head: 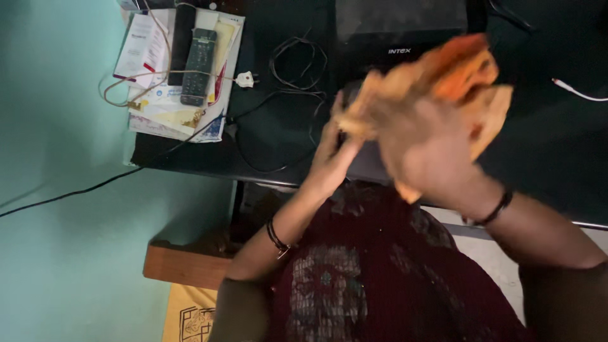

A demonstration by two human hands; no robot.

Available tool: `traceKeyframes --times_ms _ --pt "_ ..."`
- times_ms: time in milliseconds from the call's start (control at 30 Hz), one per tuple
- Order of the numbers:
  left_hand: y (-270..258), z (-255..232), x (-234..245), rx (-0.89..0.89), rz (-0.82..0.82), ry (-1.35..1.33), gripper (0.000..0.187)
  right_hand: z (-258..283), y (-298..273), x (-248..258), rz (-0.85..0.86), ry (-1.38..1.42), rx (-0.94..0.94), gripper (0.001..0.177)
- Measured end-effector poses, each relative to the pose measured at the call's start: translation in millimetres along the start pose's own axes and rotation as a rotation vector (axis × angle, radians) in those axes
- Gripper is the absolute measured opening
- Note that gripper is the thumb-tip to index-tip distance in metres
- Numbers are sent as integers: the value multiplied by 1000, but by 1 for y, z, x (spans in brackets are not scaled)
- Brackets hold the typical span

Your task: The person wipes the surfaces of two small black speakers and a larger black speaker unit on a desk using an orange cloth. They handle each speaker individually, turning them over to clean multiple sides before placing them back on the desk.

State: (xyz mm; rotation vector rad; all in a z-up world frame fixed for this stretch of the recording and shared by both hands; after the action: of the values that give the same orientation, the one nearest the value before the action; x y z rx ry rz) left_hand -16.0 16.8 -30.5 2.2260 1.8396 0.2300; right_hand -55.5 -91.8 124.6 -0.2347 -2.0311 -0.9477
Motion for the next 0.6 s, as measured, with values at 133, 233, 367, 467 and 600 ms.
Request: traceKeyframes --times_ms 133,233,367,467,600 --pt "-4 6 8 169 -88 -388 82 42 -18 11 100 112 66 34" --pt "-9 -10 12 252 -143 -477 86 61 -22 28 149 132 173 40" --pt "-11 -30 14 237 -190 -618 91 75 -30 27 127 23 376 43" --pt "-13 -33 26 242 -251 -637 87 76 -47 13 -84 -153 449 40" --pt "-32 -24 29 393 -249 -842 78 49 -81 -4 -267 -36 349 33"
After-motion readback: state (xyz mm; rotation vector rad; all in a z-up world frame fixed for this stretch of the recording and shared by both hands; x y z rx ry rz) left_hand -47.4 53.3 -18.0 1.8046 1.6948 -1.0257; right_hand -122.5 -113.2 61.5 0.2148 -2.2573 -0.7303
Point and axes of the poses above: each hand's wrist, its own y-axis towards the middle knuckle, its own x-axis out of the back of the hand, z = x × y, the point moved 8 cm from there along y, towards the middle knuckle, and after that the axes turned 1 degree about -y, right-handed, at the moved point
